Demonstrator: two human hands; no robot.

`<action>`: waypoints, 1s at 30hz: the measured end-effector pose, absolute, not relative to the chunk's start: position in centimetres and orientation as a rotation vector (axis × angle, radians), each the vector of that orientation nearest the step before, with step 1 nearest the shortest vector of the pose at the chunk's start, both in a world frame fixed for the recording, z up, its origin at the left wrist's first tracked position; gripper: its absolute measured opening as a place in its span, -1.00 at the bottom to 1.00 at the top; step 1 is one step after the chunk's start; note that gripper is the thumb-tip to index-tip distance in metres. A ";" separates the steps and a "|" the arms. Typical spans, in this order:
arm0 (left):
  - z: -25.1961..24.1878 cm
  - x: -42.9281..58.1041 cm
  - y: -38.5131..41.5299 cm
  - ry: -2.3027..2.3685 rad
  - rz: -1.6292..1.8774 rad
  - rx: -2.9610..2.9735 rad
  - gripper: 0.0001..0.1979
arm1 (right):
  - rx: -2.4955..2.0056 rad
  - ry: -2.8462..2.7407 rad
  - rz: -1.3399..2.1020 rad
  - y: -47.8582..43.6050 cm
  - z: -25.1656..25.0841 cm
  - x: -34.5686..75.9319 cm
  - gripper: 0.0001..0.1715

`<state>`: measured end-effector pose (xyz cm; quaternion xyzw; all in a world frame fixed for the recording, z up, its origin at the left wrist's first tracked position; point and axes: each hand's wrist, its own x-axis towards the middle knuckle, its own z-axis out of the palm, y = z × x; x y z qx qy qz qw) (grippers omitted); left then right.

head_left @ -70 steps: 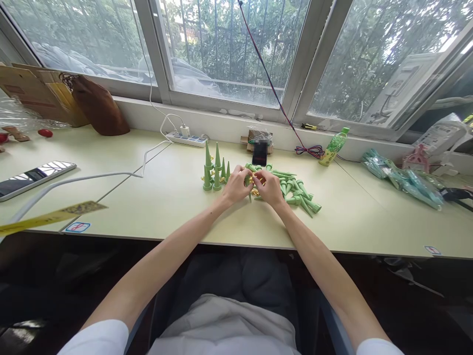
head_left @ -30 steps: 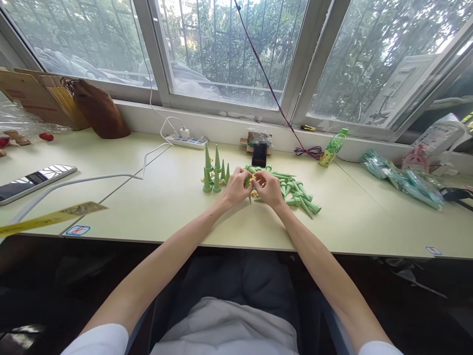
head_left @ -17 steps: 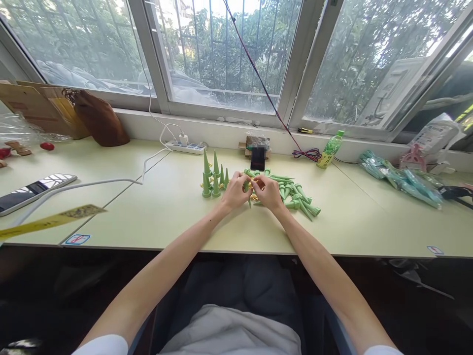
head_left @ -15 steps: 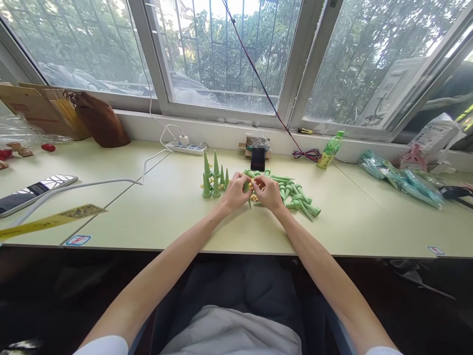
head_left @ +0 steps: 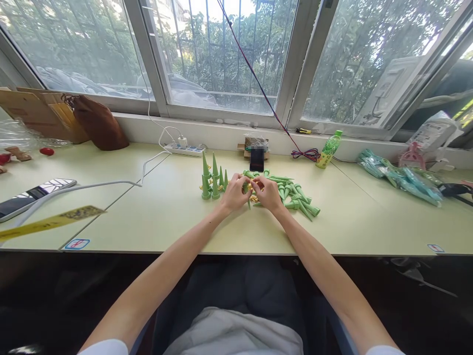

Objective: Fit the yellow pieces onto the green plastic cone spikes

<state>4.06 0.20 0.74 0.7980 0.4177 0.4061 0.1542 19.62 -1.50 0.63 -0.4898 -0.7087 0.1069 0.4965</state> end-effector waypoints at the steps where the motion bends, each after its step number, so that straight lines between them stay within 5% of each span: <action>1: 0.7 4.1 0.2 1.195 1.165 2.290 -0.83 | -1.188 -1.720 0.252 -1.5 0.6 19.6 -0.78; 30: 0.9 4.2 0.0 1.226 1.141 2.301 -0.81 | -1.161 -1.728 0.275 -1.2 0.3 19.7 -0.83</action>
